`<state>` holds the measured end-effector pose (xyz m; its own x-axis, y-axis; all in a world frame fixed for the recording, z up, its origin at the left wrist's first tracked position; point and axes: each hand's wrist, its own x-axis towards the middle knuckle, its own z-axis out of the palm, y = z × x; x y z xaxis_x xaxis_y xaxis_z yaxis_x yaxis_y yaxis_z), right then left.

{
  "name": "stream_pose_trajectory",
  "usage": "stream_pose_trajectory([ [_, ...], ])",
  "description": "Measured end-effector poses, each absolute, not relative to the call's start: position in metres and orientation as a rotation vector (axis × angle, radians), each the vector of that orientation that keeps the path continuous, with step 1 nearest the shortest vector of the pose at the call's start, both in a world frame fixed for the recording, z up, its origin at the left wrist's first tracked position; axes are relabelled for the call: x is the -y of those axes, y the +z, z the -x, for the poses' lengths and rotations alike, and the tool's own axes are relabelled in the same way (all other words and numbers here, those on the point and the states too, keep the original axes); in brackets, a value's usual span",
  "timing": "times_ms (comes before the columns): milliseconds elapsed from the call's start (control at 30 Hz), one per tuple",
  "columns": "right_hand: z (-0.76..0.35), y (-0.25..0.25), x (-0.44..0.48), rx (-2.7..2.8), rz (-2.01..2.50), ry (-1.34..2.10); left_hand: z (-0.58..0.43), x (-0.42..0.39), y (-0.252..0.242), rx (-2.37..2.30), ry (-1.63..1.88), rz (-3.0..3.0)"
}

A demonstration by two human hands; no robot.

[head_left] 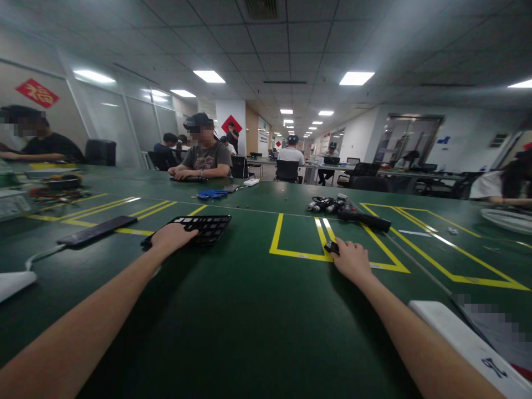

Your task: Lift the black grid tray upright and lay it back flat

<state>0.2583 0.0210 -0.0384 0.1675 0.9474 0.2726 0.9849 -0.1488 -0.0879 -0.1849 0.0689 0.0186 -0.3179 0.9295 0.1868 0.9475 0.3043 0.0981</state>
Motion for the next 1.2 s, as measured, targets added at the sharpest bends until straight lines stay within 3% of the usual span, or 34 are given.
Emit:
stream_pose_trajectory([
  [133,-0.234,-0.033,-0.015,1.875,2.030,-0.333,0.154,-0.066,0.017,2.169,-0.463,1.885],
  [267,-0.189,-0.038,0.003,2.128,1.633,-0.123,0.096,-0.061,-0.005,1.826,-0.657,2.284],
  [367,-0.160,-0.041,0.026,2.346,1.330,0.147,0.068,-0.059,-0.028,1.556,-0.505,2.644],
  [500,-0.144,-0.034,0.049,2.598,1.127,0.357,0.063,-0.058,-0.038,1.543,-0.314,2.759],
  [667,-0.162,-0.022,0.034,2.615,1.135,0.135,0.052,-0.024,-0.026,1.330,-0.464,2.652],
  [867,-0.231,-0.033,-0.009,2.193,1.728,-0.460,0.026,0.035,-0.017,0.966,-0.102,3.136],
  [1000,-0.259,-0.043,-0.018,2.073,2.045,-0.370,0.023,0.041,-0.012,1.030,-0.118,3.174],
  [1200,-0.261,-0.046,-0.018,2.080,2.040,-0.333,0.028,0.018,-0.008,1.278,-0.386,2.722],
])
